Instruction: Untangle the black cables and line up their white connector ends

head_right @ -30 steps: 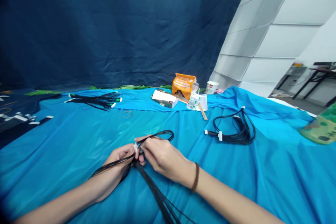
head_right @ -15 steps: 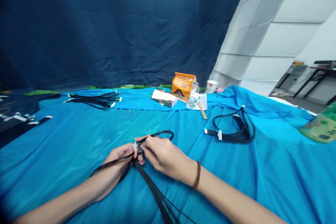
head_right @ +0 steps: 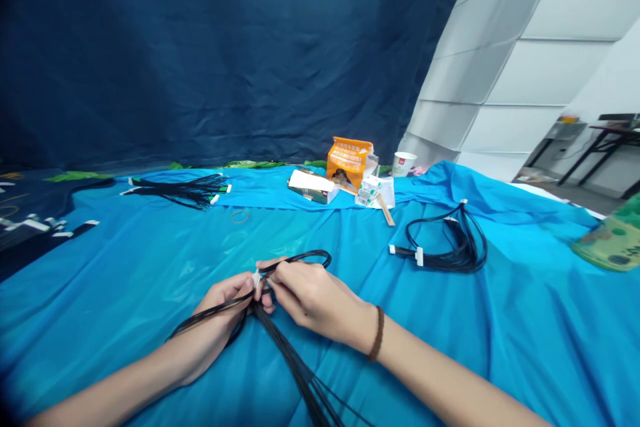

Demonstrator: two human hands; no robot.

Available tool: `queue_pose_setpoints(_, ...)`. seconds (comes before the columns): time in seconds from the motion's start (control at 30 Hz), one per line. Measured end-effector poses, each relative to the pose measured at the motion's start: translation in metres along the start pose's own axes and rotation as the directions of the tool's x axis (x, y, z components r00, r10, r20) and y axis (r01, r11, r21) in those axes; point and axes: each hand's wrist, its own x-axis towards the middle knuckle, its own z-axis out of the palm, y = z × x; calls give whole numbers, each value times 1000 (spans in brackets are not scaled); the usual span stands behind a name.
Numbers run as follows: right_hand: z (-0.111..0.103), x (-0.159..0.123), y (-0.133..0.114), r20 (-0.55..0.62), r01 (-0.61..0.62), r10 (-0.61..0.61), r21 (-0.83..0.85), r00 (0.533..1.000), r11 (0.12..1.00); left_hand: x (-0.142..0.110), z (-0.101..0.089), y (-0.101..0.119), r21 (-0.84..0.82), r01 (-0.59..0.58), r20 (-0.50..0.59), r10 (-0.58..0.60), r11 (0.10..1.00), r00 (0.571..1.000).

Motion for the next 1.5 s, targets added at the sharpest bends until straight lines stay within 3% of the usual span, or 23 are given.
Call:
queue_pose_setpoints(0.5, 10, 4, -12, -165, -48, 63, 92, 984, 995, -1, 1, -1, 91, -19, 8, 18, 996, 1000)
queue_pose_setpoints(0.7, 12, 2, -6, -140, -51, 55, 34, 989, 998, 2, -1, 3, -227, 84, 21, -81, 970, 996)
queue_pose_setpoints(0.8, 10, -1, -2, -149, 11, -18, -45, 989, 999, 9, -8, 2, -416, 160, 66, -146, 895, 987)
queue_pose_setpoints(0.9, 3, -1, -1, -133, 164, -195, -216, 972, 963, 15, -16, 0, -525, 227, 130, -186, 820, 974)
queue_pose_setpoints(1.0, -6, 2, 0, -15, 382, -420, -389, 908, 839, 18, -19, 0, -586, 248, 123, -218, 772, 968)
queue_pose_setpoints(1.07, -9, 3, 0, 59, 474, -501, -432, 864, 767, 19, -19, 1, -615, 254, 100, -246, 747, 964)
queue_pose_setpoints(1.23, -4, 3, 2, 143, 529, -520, -412, 842, 742, 17, -16, 5, -635, 260, 74, -277, 728, 958)
queue_pose_setpoints(1.5, 5, 1, 2, 109, 537, -541, -387, 834, 750, 16, -15, 5, -614, 232, 47, -259, 754, 965)
